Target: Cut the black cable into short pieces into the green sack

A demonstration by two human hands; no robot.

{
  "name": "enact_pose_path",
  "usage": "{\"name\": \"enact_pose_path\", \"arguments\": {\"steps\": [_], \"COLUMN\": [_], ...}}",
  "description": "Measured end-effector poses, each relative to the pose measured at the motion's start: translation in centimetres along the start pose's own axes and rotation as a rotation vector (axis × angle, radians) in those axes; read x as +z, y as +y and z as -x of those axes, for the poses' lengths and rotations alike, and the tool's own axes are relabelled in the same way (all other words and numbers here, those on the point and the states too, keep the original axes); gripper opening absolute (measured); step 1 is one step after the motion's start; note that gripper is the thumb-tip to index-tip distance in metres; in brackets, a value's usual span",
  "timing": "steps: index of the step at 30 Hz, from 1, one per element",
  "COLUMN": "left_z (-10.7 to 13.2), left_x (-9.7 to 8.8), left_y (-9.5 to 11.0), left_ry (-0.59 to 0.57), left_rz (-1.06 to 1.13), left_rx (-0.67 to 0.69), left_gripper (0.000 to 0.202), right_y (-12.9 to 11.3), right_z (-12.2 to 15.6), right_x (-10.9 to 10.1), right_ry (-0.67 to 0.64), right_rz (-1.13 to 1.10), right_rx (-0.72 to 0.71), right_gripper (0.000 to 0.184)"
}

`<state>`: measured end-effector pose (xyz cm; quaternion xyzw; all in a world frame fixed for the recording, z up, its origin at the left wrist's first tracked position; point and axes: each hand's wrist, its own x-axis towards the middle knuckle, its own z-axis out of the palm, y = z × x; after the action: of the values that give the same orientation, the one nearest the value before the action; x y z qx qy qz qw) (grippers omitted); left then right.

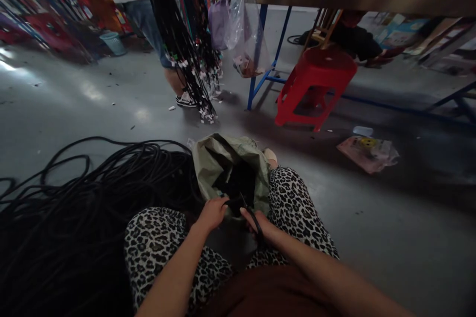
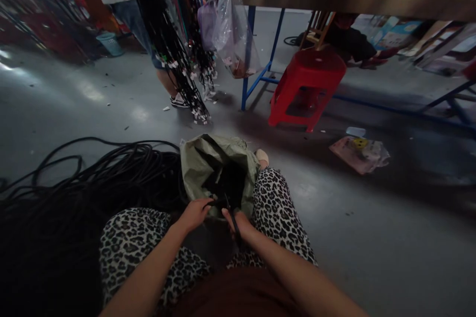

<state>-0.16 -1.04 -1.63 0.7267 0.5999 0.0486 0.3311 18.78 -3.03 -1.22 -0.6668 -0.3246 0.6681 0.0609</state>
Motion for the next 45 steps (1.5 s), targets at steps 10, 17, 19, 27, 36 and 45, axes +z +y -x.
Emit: {"name": "enact_pose_path", "arguments": {"steps": [10,17,19,27,36,45], "left_z": [0.2,0.1,0.1,-0.3,-0.8,-0.6], "left_x": [-0.5,-0.6,-0.6,0.0,0.0,0.1], "left_y": [0.1,0.1,0.1,-0.8,-0.9,-0.8], "left_ry": [-0.057,-0.09,-0.092,-0.022,0.033,0.036], "left_rz": [-0.07,-0.107,-0.114,-0.014,0.091,0.091], "left_rx": [-0.037,-0.097,-0.103,-0.134,-0.165,-0.112], "left_gripper": [0.032,0.033,0.033,0.035,0.037,0.036], "right_y": [0.5,0.2,0.3,0.3,-0.3,0.4], "right_z": [-0.7,-0.3,-0.3,-0.9,-0.3,-1.5], "right_x": [0.2,0.0,0.0,0.0,0.3,0.4], "right_ry": [0.014,0.017,0.017,0.036,-0.078,-0.094], "right_rz": [0.106,0.148,0.141,0.051,-0.058,0.029], "right_rx": [-0.044,-0.056,-0.036,0.003,0.079,0.043], "right_gripper": [0.045,0.044,0.045,0.048,0.045,0.044]}}
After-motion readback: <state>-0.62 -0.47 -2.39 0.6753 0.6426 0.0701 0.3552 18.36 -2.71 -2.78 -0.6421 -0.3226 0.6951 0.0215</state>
